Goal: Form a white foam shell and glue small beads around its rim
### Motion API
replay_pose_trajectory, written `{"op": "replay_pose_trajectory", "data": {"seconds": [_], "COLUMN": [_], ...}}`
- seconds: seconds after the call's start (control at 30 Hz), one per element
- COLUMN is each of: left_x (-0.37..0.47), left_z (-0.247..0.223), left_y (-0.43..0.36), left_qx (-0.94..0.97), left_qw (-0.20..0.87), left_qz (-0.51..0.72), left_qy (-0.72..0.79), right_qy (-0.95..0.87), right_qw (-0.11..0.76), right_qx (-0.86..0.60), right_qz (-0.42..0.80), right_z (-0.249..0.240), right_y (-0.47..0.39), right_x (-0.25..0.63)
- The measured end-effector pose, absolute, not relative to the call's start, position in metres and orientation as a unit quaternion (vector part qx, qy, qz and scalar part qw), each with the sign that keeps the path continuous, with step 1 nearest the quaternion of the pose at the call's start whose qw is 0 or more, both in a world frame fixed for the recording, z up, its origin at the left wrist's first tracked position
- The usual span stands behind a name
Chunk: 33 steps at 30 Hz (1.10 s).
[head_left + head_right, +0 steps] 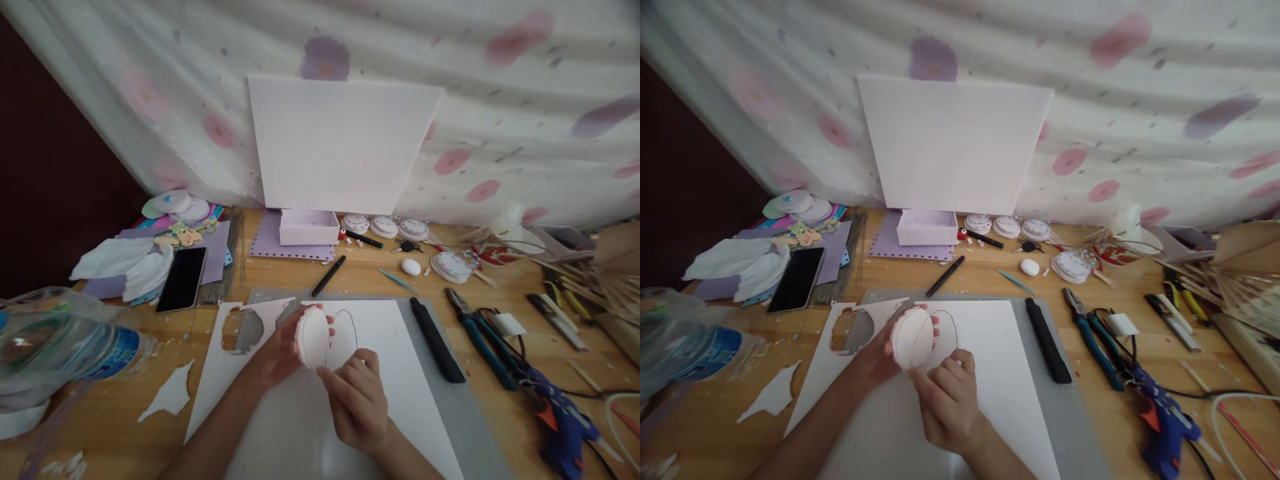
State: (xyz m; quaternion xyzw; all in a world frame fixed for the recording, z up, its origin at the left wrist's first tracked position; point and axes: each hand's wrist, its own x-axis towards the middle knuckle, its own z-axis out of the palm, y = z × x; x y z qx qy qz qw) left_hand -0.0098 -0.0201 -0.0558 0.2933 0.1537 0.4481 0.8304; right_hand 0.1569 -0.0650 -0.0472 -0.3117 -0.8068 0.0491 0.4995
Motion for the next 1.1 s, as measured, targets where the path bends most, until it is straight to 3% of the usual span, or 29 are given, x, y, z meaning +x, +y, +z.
{"op": "replay_pose_trajectory", "data": {"seconds": [1.1], "left_x": [-0.0111], "left_z": [-0.0573], "left_y": [-0.0183], "left_qx": [0.316], "left_qw": [0.822], "left_qz": [0.441], "left_qy": [0.176], "right_qy": [-0.788], "right_qw": [0.515], "right_qx": [-0.312], "right_qz": [0.128], "right_z": [-0.0438], "right_y": [-0.0691], "right_x": [0.1531]}}
